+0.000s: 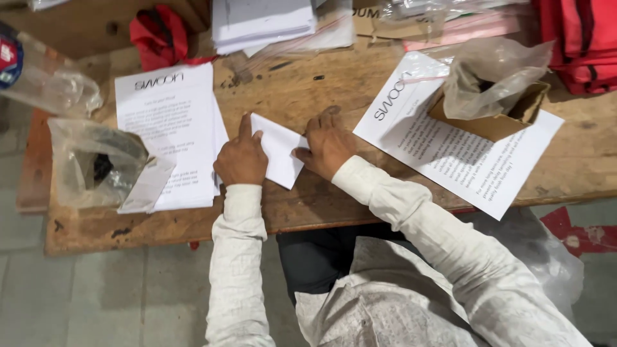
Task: The person sits at a wooden workbench and folds printed paper instruction sheets one at a time, pressing creases flat by hand and stacking the folded sheets on the bench. They briefly handle a red fabric pouch and a small box before returning to folding and stacking the papers.
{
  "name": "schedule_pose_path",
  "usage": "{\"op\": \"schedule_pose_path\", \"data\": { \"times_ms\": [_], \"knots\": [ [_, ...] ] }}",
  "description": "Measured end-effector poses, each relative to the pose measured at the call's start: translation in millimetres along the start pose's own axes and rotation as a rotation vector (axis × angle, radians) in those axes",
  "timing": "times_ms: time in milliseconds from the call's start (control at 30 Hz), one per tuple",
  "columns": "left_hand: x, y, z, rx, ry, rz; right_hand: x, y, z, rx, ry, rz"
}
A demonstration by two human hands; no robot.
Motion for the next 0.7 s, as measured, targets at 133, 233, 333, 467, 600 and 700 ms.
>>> {"op": "schedule_pose_path", "data": {
  "times_ms": [133,233,333,467,600,700],
  "knots": [
    [0.7,15.6,-53.7,-0.267,0.186,0.036,11.6,17.3,12.9,0.365,-0.123,0.105],
    [-10.2,48.5,-99.9,-0.218,0.549,0.379,15.0,10.8,7.8,0.564,-0.036,-0.001],
    [-14.6,32.4,-64.3,-0.359,0.363,0.350,14.7,-1.3,-5.6,0.666,-0.037,0.000],
    [-16.4,16.0,-62.9,-0.498,0.395,0.241,22.1,-33.2,-22.7,0.743,-0.032,-0.247],
    [-15.6,1.5,-58.8,-0.620,0.416,0.170,17.3,-51.7,-65.1,0.101,0.332,-0.364],
    [-13.5,-3.4,-55.1,-0.641,0.384,0.101,13.7,-46.3,-82.6,0.028,0.334,-0.397]
  ]
}}
Point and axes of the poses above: each hand's wrist, its own x-axis towards the middle knuckle, its own z-axis out of the palm, y = z × x, the point moved 6 cm from there along x, towards the middle knuckle, and after that the axes turned 6 degrees about -z, right-handed, at the moved point
